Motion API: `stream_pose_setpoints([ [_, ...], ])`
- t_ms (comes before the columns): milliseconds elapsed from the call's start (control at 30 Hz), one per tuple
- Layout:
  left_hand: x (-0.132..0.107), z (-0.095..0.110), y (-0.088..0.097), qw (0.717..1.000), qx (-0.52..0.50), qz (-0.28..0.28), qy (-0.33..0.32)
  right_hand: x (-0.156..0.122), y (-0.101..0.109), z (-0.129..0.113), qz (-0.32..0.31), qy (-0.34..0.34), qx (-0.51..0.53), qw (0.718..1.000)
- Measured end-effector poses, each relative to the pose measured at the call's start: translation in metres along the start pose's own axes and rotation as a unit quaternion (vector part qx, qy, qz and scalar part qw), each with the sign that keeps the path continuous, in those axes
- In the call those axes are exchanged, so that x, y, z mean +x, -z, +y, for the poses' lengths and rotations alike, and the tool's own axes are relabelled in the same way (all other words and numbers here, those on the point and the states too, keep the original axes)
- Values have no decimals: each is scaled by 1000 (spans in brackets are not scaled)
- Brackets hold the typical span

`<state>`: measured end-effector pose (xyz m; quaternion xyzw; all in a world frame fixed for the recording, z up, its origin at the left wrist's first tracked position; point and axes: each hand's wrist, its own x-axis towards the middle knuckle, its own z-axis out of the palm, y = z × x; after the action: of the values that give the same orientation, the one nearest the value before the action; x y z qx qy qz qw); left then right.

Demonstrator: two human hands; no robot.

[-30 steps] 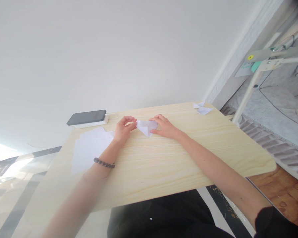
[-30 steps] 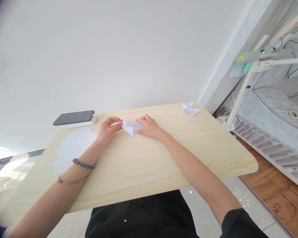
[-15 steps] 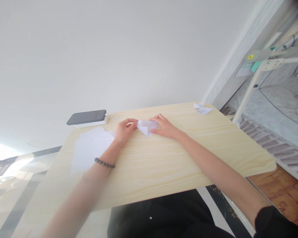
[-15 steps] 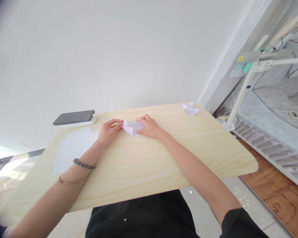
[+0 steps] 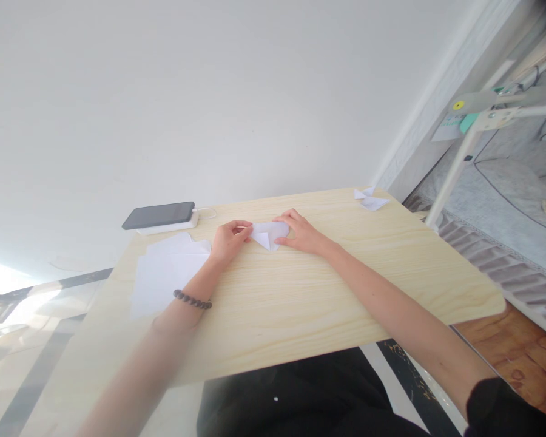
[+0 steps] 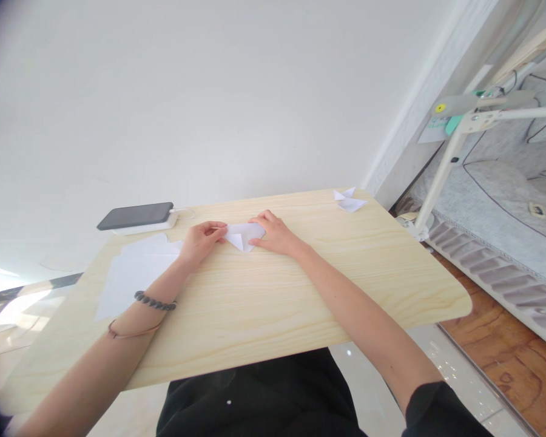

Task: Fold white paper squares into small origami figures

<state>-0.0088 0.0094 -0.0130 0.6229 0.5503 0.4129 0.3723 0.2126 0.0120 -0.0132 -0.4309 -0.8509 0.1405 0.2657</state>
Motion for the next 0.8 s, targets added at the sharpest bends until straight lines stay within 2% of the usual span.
stream_pose_setpoints([
  [100,1,-2,-1,998,25,17,-50,0,-1,1,3,3,-3,1000],
  [200,2,-2,-2,987,100,41,-116,0,-2,0,-1,9,-17,1000],
  [400,2,-1,-2,971,170,2,-167,0,0,-4,-16,6,-32,999],
  [667,-2,5,-2,978,163,-20,-132,0,0,-4,-2,12,-29,999],
  [800,-3,2,-3,971,189,-45,-138,1,-2,-4,-5,16,-28,999],
])
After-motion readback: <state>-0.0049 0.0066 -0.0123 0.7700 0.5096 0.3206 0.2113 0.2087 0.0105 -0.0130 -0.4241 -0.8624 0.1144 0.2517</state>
